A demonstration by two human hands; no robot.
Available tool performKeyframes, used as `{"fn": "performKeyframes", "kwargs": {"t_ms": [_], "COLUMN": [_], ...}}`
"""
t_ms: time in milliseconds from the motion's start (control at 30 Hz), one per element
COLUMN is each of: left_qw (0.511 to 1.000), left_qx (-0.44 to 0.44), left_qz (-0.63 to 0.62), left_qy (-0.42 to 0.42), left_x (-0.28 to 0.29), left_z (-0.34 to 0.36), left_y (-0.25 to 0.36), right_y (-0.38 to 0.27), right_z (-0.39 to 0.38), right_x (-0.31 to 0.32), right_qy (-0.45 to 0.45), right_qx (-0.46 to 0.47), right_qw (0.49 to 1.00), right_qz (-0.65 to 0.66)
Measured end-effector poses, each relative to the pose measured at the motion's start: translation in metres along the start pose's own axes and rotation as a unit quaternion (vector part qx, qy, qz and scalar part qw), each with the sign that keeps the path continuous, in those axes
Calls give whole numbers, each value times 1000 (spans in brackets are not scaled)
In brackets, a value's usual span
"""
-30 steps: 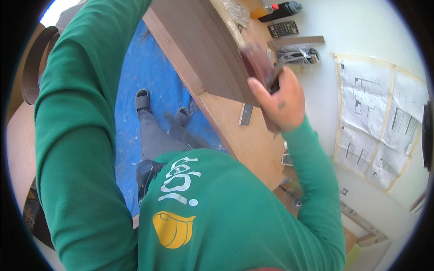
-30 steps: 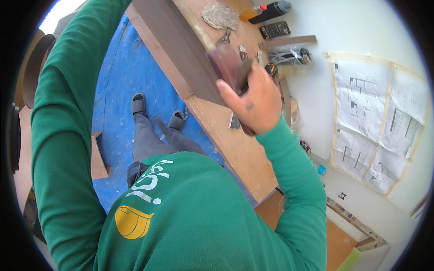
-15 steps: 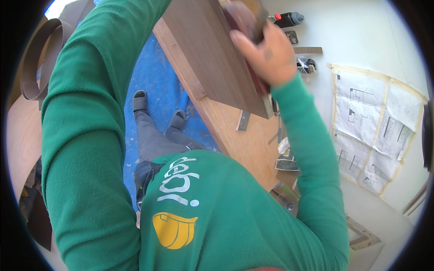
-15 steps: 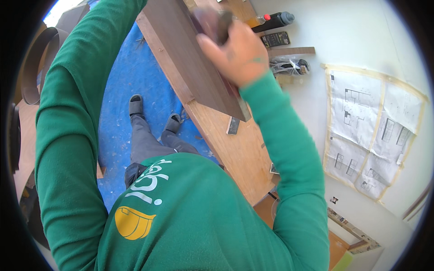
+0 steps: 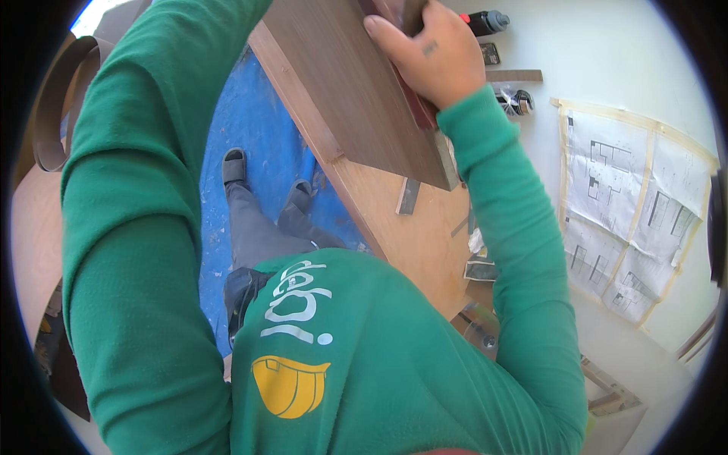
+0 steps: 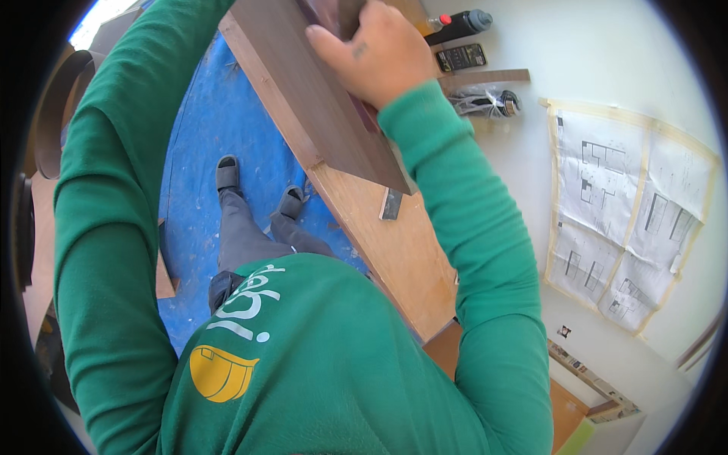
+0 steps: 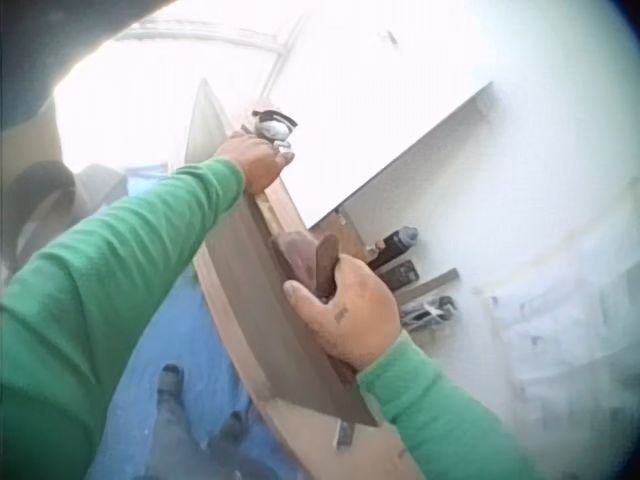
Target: The person uses shears to cut a curved strip from a sheet of brown material, then bends the strip into a loop. They place the loop on the floor and proceed to sand the edge of a wooden board with a sanding block.
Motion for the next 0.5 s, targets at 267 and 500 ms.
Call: {"fn": "performKeyframes", "kwargs": {"t_ms": [267, 500], "left_qw": [1000, 996], "left_qx": [18, -69], "left_qz": [-8, 36], "left_qy": [24, 51], "left_x": [4, 1], "left_z": [3, 5], "left_y": [-12, -1], "right_y": [39, 104], "right_z": [-161, -303], "right_x": [53, 103], "right_qy": [-67, -45], "right_qx": [-85, -297], "right_qw": [994, 938], "right_qz": [-7, 171]}}
Point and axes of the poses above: each hand's wrist, its own z-axis towards the middle knuckle, its own x-axis out of the back of the hand, y = z × x, the point moved 7 cm from there along z, towards the middle knuckle, and after that the axes turned 1 degree about y, right-handed, at the moved point
